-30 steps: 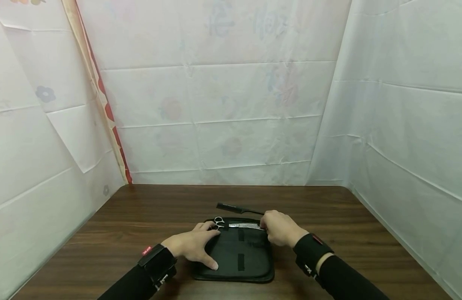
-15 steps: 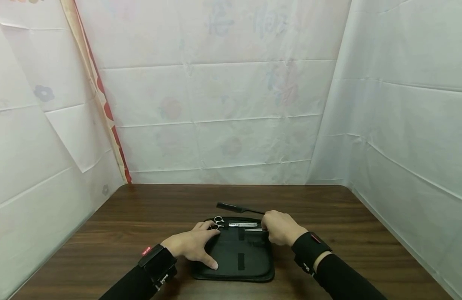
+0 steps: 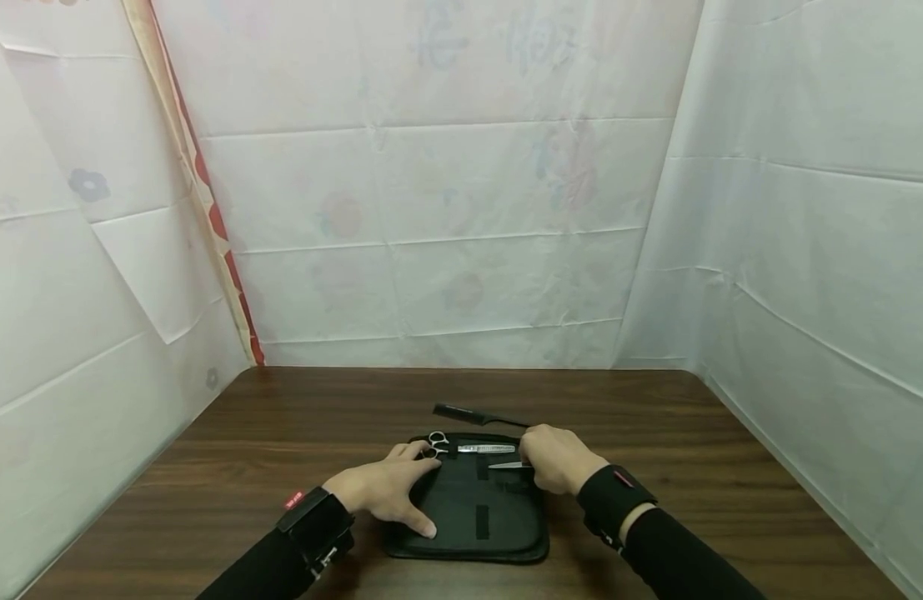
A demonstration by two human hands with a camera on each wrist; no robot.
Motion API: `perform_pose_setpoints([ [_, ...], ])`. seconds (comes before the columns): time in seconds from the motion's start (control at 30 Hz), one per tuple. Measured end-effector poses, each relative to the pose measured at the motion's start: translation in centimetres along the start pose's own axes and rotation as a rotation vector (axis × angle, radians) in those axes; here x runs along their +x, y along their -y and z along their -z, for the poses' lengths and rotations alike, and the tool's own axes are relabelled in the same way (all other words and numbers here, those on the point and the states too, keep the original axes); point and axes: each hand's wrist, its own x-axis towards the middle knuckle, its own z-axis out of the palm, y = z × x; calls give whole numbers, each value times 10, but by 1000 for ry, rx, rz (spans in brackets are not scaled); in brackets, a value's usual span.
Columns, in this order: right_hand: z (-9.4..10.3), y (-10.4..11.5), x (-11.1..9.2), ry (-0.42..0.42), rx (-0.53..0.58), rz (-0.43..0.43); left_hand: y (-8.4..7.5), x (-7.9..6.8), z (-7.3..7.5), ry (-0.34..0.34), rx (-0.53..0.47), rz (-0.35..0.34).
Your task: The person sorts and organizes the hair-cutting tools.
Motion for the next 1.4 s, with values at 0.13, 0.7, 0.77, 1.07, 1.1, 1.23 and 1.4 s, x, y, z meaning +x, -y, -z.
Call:
perform_pose_setpoints([
  [0.13, 0, 2, 2, 5, 9, -20, -1, -1, 0, 2, 1, 2],
  [0.7, -1, 7, 9, 0, 44, 10, -1, 0, 0, 4, 4, -2],
  [0.77, -1, 8, 9, 3, 50, 15, 0, 0, 0, 5, -1, -4],
  [1.07, 0, 12, 13, 16, 62, 14, -2, -1, 2, 7, -1, 1],
  [1.1, 0, 12, 14, 17, 60, 15, -2, -2, 2, 7, 0, 2],
  [1.23, -2, 12, 15, 15, 53, 16, -1, -1, 2, 10, -5, 2],
  [1.4, -4, 11, 19, 18, 60, 25, -1, 0, 2, 13, -12, 2],
])
